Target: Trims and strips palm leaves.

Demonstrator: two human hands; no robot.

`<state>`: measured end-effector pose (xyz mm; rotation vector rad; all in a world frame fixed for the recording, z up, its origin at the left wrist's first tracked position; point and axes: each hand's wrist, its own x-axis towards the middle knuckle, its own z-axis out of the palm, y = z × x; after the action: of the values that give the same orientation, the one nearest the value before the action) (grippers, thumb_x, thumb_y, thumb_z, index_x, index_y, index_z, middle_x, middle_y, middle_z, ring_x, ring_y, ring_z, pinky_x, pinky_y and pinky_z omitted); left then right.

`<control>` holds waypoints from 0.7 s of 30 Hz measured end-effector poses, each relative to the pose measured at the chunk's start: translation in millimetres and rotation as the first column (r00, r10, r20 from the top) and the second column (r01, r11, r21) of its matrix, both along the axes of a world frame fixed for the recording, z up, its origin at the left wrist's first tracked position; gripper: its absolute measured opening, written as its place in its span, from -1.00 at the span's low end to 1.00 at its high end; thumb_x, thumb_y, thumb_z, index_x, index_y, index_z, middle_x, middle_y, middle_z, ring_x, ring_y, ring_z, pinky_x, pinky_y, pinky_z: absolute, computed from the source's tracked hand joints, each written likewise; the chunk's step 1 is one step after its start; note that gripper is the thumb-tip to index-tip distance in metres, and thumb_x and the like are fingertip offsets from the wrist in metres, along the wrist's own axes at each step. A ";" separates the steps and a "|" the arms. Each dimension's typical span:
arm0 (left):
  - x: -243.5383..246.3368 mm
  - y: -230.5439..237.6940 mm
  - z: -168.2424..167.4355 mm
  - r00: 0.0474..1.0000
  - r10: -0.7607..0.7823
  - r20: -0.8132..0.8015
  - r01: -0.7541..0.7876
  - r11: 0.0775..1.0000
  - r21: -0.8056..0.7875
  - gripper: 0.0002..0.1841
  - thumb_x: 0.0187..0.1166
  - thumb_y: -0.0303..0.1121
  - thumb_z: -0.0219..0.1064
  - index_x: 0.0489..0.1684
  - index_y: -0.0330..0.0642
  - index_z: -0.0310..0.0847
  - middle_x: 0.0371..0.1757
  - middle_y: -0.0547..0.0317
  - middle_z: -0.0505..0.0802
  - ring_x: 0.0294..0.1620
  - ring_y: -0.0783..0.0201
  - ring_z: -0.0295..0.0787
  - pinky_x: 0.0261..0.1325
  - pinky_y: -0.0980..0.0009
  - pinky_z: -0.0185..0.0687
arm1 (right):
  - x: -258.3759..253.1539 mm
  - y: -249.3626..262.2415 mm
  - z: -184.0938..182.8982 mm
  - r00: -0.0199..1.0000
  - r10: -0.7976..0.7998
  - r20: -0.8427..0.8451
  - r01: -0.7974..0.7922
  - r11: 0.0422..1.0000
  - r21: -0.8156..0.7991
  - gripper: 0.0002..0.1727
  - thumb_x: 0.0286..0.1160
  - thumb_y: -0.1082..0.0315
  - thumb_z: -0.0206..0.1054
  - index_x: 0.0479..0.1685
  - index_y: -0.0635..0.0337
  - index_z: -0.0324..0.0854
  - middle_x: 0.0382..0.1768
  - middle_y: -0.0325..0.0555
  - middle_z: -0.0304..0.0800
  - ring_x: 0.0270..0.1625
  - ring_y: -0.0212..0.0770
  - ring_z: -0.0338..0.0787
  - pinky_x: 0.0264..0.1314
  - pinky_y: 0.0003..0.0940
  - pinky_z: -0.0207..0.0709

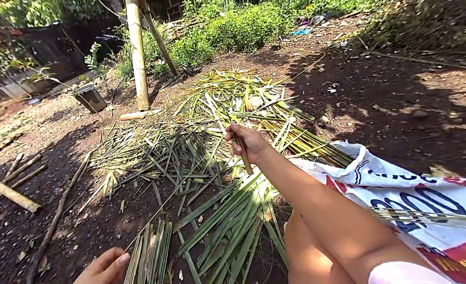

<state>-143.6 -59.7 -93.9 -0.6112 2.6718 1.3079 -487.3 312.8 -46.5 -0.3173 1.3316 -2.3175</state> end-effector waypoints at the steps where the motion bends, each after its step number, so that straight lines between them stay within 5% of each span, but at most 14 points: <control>1: -29.6 28.5 10.5 0.999 -0.020 -0.039 0.020 1.000 0.001 -0.70 0.65 -0.06 0.26 -0.09 -0.12 0.68 -0.42 0.39 0.75 -0.40 0.47 0.69 -0.20 0.42 0.66 | 7.4 -10.0 -2.5 0.999 0.042 0.015 -0.042 0.999 0.011 -0.59 0.90 0.01 -0.02 0.20 0.14 0.53 -0.37 -0.18 0.75 -0.76 -0.47 0.37 -0.70 -0.60 0.35; 5: -137.1 140.8 45.0 0.977 -0.026 -0.214 0.009 0.996 -0.083 -0.71 0.75 -0.15 0.25 0.19 -0.13 0.63 -0.27 0.27 0.80 -0.34 0.39 0.74 -0.19 0.37 0.69 | 34.8 -42.3 -11.5 0.981 0.185 0.056 -0.187 0.982 0.024 -0.60 0.92 0.08 -0.02 0.27 0.23 0.49 -0.37 -0.12 0.74 -0.75 -0.46 0.42 -0.68 -0.61 0.37; 8: -175.7 177.3 39.5 0.941 -0.044 -0.336 -0.060 0.955 -0.292 -0.67 0.81 -0.10 0.15 0.23 -0.08 0.70 -0.24 0.19 0.83 -0.29 0.27 0.75 -0.10 0.17 0.67 | 41.9 -48.2 -14.5 0.978 0.210 0.013 -0.211 0.976 0.059 -0.61 0.91 0.12 0.01 0.23 0.28 0.53 -0.52 -0.23 0.58 -0.74 -0.46 0.40 -0.69 -0.61 0.37; 11: -180.6 177.4 32.2 0.944 -0.087 -0.319 -0.068 0.894 -0.444 -0.61 0.87 -0.11 0.05 0.31 -0.06 0.74 0.03 0.02 0.89 0.01 0.05 0.84 0.18 -0.08 0.65 | 36.7 -38.5 -10.6 0.987 0.150 -0.049 -0.143 0.982 0.122 -0.63 0.89 0.16 0.05 0.24 0.28 0.58 -0.56 -0.30 0.44 -0.71 -0.46 0.39 -0.66 -0.61 0.37; 15: -176.2 144.8 24.5 0.959 -0.120 -0.258 -0.008 0.895 -0.446 -0.61 0.89 -0.09 0.00 0.27 -0.04 0.72 -0.20 0.03 0.84 -0.21 0.05 0.78 -0.02 -0.07 0.63 | 16.3 -21.8 -9.7 0.988 0.059 -0.143 -0.038 0.988 0.148 -0.68 0.87 0.23 0.10 0.22 0.31 0.59 -0.56 -0.26 0.53 -0.71 -0.47 0.42 -0.65 -0.62 0.39; 21: -156.4 126.0 23.9 0.950 -0.162 -0.268 -0.001 0.854 -0.521 -0.63 0.87 -0.15 0.06 0.23 -0.10 0.76 -0.01 -0.03 0.89 0.00 -0.04 0.85 0.10 -0.20 0.63 | -2.2 -7.7 -5.4 0.980 -0.036 -0.196 0.075 0.978 0.195 -0.70 0.85 0.22 0.14 0.12 0.30 0.63 -0.58 -0.24 0.53 -0.72 -0.48 0.41 -0.67 -0.65 0.35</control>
<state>-300.0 66.3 -70.0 -0.3477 3.2932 0.6899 -489.5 305.1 -51.9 -0.4521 1.6749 -2.2173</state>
